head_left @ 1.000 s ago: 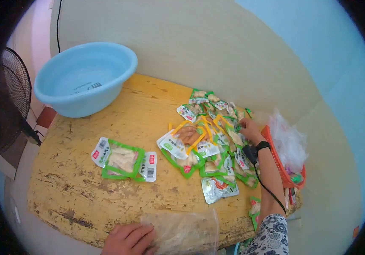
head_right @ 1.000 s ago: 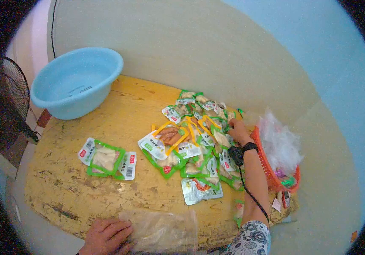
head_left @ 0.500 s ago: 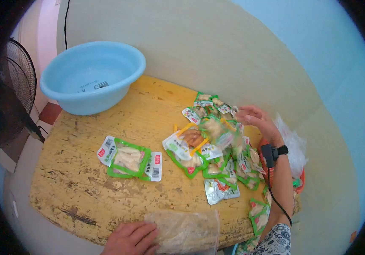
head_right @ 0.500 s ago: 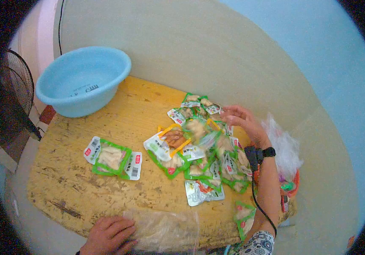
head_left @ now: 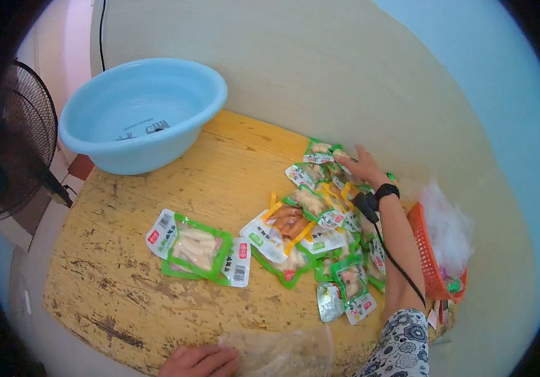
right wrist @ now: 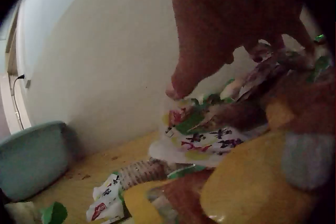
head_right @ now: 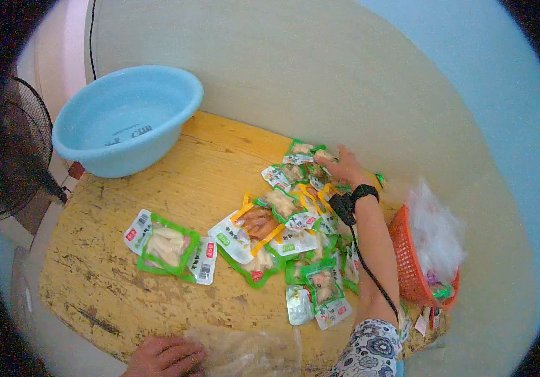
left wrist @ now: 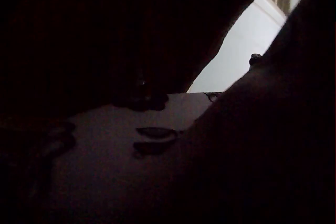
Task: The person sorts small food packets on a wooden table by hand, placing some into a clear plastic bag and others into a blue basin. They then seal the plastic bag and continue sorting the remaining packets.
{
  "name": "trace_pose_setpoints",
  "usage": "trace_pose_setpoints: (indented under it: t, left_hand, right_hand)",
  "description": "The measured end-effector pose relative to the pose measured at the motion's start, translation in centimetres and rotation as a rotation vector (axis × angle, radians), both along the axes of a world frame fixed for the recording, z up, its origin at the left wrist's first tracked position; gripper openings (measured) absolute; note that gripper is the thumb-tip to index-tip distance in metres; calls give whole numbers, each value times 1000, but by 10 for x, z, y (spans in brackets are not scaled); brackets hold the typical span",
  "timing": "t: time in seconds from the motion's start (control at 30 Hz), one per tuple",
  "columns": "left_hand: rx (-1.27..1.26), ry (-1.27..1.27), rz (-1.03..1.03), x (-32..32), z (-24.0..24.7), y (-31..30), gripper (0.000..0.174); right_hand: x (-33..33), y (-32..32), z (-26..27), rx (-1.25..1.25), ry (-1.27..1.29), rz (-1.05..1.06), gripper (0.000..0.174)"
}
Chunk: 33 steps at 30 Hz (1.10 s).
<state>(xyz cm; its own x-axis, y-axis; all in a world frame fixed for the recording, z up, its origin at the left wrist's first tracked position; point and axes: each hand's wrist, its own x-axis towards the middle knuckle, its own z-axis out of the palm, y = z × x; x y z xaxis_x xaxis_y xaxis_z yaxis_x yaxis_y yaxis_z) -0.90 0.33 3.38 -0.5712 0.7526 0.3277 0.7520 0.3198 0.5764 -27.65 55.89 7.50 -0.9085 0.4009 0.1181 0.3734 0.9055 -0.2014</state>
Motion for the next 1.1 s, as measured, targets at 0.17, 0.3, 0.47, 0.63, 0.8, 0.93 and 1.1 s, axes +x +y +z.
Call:
trace_pose_setpoints:
  t: [0.17,0.3,0.47,0.63,0.8,0.93,1.1]
  left_hand:
    - [-11,-23,-4,0,1,1,40]
    - [-10,-9,10,1,2,3,41]
    - [-6,51,26,3,3,3,40]
    - [4,56,42,7,4,3,38]
    - [68,71,47,7,2,2,35]
    - [26,56,41,9,4,-2,33]
    - [14,65,43,11,1,-3,34]
  right_hand:
    - [-39,3,-16,-274,15,30,120]
    - [-33,-40,5,-214,-112,51,115]
    - [-27,-60,-1,97,-206,169,96]
    - [-20,-49,-1,96,-161,317,86]
    - [3,-78,1,210,-48,362,70]
    - [31,-104,17,209,3,366,62]
    - [82,-129,24,190,204,636,59]
